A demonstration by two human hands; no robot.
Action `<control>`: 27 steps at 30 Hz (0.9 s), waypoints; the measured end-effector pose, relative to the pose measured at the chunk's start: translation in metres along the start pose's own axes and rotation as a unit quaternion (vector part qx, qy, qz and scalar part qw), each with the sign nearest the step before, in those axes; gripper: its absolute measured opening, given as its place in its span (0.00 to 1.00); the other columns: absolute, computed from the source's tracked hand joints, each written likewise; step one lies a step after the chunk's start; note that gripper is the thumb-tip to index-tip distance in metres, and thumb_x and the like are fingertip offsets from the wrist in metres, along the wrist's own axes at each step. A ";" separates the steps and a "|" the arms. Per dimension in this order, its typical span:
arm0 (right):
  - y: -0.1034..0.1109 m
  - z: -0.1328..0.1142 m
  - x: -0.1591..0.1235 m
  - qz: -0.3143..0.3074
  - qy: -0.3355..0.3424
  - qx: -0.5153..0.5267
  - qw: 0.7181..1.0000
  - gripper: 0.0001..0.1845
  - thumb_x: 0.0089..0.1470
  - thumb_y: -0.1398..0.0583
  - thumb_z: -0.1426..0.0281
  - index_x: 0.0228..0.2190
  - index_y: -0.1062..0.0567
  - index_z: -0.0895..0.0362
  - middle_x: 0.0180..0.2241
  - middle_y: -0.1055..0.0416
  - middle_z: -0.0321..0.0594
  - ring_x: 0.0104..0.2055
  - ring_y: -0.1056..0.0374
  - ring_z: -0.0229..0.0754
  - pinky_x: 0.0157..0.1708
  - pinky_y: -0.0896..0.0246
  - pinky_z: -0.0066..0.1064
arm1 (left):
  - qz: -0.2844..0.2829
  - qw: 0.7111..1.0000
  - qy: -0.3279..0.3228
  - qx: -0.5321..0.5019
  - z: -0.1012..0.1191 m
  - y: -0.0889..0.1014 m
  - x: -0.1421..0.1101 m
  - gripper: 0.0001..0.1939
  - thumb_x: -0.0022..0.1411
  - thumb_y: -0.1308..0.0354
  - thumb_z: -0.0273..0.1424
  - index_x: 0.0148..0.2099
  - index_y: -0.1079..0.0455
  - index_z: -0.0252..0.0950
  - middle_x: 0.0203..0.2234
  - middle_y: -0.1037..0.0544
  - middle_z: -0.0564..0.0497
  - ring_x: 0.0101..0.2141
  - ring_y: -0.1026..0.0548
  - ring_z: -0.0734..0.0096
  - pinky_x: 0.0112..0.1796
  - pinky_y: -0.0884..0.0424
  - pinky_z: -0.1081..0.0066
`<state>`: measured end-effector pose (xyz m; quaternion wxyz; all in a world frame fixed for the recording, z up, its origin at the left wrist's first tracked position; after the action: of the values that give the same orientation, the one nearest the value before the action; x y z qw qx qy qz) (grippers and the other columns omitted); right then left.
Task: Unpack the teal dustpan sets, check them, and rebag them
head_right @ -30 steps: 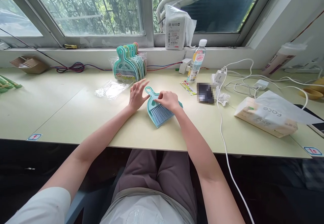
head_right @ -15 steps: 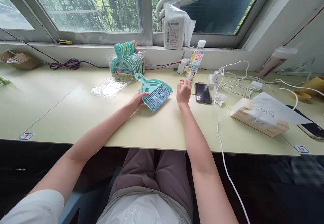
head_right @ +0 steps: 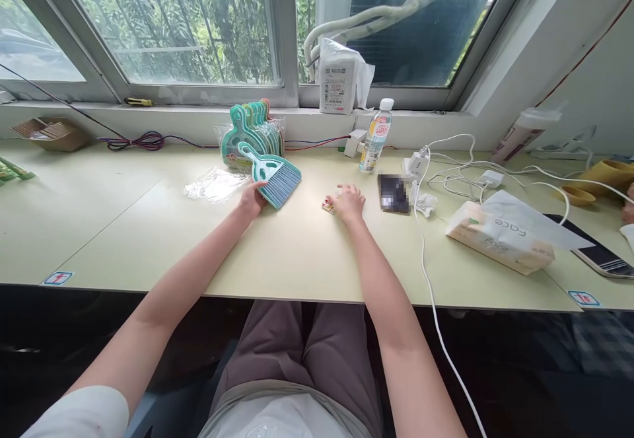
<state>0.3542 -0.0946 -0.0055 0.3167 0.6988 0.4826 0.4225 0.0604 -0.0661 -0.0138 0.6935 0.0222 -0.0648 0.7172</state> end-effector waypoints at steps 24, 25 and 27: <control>-0.009 -0.112 -0.054 -0.004 0.173 0.096 0.980 0.40 0.62 0.61 0.49 0.67 0.60 0.58 0.69 0.63 0.48 0.71 0.70 0.50 0.62 0.85 0.62 | -0.153 0.957 0.089 -0.231 0.018 -0.080 -0.055 0.24 0.49 0.36 0.26 0.50 0.34 0.37 0.37 0.22 0.51 0.32 0.25 0.73 0.36 0.30 0.71; -0.014 -0.112 -0.055 -0.024 0.170 0.093 0.981 0.40 0.62 0.63 0.49 0.67 0.64 0.58 0.69 0.66 0.46 0.71 0.72 0.49 0.62 0.87 0.62 | -0.147 0.960 0.089 -0.222 0.017 -0.079 -0.055 0.24 0.48 0.36 0.25 0.49 0.34 0.37 0.36 0.22 0.51 0.32 0.25 0.74 0.36 0.31 0.71; -0.020 -0.112 -0.056 -0.054 0.166 0.104 0.979 0.40 0.62 0.64 0.48 0.66 0.68 0.56 0.69 0.69 0.44 0.71 0.74 0.47 0.62 0.88 0.61 | -0.132 0.965 0.088 -0.210 0.016 -0.077 -0.054 0.24 0.47 0.36 0.23 0.48 0.34 0.37 0.35 0.22 0.52 0.32 0.25 0.74 0.37 0.31 0.71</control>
<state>0.2357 -0.1368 0.0113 0.1799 0.6206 0.6072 0.4624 0.1386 -0.1196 0.0004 0.7743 -0.1787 -0.1486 0.5886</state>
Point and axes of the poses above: each hand's wrist, its own x-axis towards the middle knuckle, its own y-axis out of the back of the hand, z = x × y, the point moved 8 cm from there along x, towards the middle knuckle
